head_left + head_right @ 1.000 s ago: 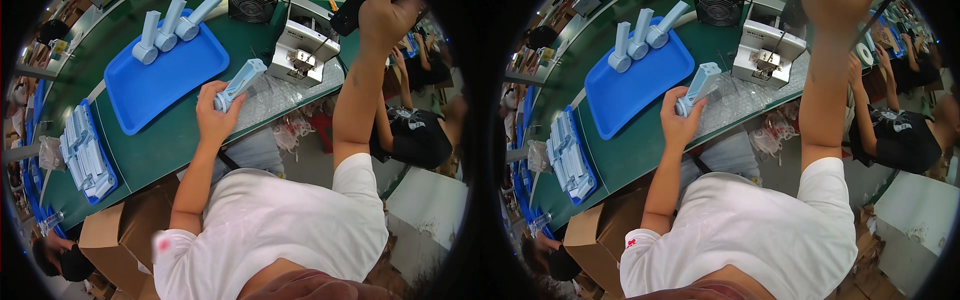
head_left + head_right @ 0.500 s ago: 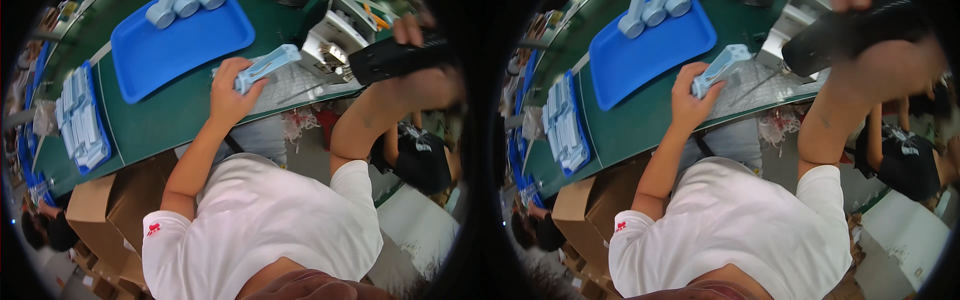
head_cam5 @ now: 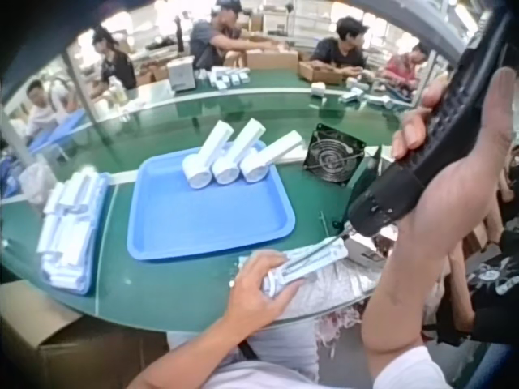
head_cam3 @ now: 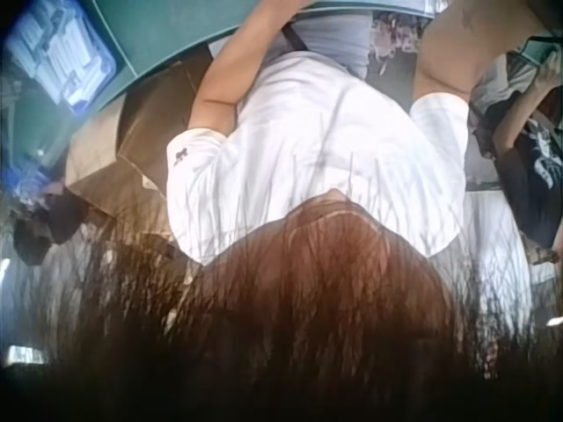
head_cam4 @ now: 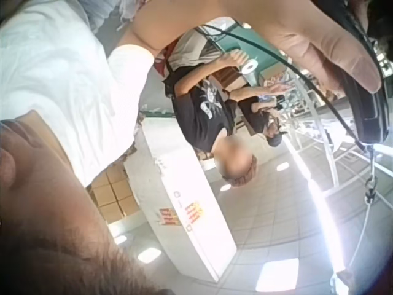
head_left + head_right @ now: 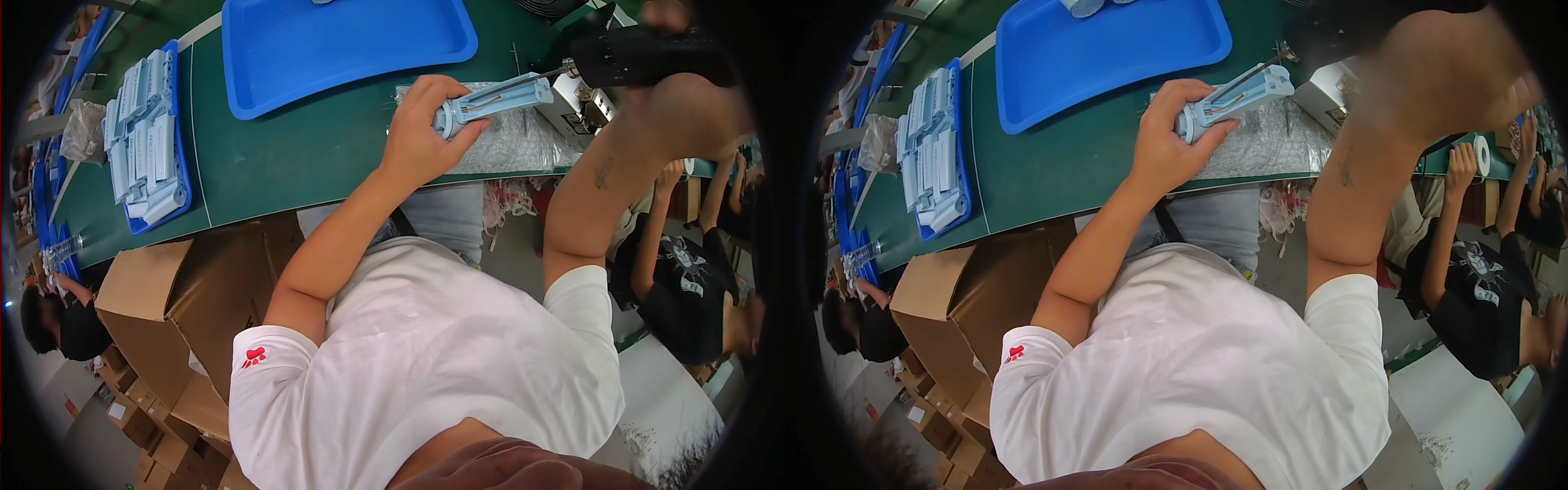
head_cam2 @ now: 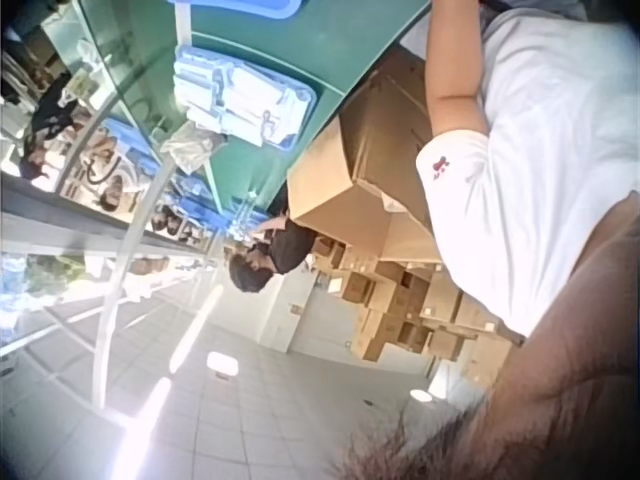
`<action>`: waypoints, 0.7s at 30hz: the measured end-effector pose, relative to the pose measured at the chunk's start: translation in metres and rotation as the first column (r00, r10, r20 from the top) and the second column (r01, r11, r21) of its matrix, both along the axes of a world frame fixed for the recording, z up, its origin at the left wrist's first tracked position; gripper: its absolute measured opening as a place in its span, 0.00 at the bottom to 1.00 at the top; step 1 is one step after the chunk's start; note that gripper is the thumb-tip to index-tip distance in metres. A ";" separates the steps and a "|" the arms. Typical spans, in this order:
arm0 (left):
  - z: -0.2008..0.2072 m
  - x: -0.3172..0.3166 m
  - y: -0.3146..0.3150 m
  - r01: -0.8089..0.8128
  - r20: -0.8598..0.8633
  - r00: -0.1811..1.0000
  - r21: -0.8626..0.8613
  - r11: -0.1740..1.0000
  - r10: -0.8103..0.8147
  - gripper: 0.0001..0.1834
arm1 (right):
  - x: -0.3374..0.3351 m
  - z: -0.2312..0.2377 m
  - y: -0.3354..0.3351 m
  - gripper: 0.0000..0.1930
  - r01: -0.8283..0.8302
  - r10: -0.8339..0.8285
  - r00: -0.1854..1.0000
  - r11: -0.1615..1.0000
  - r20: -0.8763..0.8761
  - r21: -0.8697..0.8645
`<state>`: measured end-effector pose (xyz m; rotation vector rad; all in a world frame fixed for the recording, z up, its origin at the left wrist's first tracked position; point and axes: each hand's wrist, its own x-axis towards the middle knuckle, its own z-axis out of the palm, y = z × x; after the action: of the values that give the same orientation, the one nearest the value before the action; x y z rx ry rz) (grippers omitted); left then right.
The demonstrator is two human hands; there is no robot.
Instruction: The person uses a handheld electric screwdriver to fasten screws into light blue plastic housings. They repeatedly pick up a housing, drive screws into it, and place the finished unit into a blue tray. The person also handles a small cylindrical component, attaching it to the housing before placing the assembly in the tray.
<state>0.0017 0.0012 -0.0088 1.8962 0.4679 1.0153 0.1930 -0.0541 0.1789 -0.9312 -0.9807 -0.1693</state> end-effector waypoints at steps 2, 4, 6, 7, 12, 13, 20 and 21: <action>0.001 0.000 0.001 -0.005 0.004 1.000 0.022 1.000 0.005 0.22 | -0.005 -0.002 0.002 0.24 -0.005 0.005 1.000 1.000 -0.008 -0.006; 0.002 -0.001 0.001 -0.008 0.003 1.000 0.027 1.000 0.008 0.22 | -0.006 -0.003 0.003 0.25 -0.007 0.007 1.000 1.000 -0.019 -0.011; 0.003 -0.001 0.001 -0.011 0.004 1.000 0.013 1.000 0.011 0.22 | -0.008 -0.004 0.003 0.27 -0.003 0.002 1.000 1.000 -0.031 -0.021; 0.002 -0.001 0.001 -0.004 0.006 1.000 0.017 1.000 0.004 0.22 | -0.009 -0.004 0.002 0.27 -0.002 0.001 0.999 1.000 -0.032 -0.024; 0.003 -0.001 0.000 0.014 -0.011 1.000 -0.047 0.999 -0.014 0.22 | -0.012 -0.002 0.004 0.30 0.051 -0.053 0.997 0.998 -0.061 -0.032; 0.004 -0.002 -0.003 0.014 -0.008 1.000 -0.042 0.999 -0.014 0.22 | -0.012 0.000 0.003 0.31 0.079 -0.082 0.994 0.996 -0.073 -0.047; 0.011 -0.005 -0.003 0.059 0.005 0.998 -0.021 0.998 -0.059 0.21 | -0.026 -0.008 0.003 0.25 -0.051 0.088 0.971 0.984 -0.221 0.168; 0.011 -0.006 -0.002 0.067 0.003 0.998 -0.011 0.998 -0.067 0.21 | -0.028 -0.007 0.005 0.25 -0.059 0.091 0.979 0.983 -0.184 0.172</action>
<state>-0.0043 -0.0004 0.0025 1.8878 0.4052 0.9688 0.1649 -0.0489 0.1717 -0.7417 -0.8091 -0.0938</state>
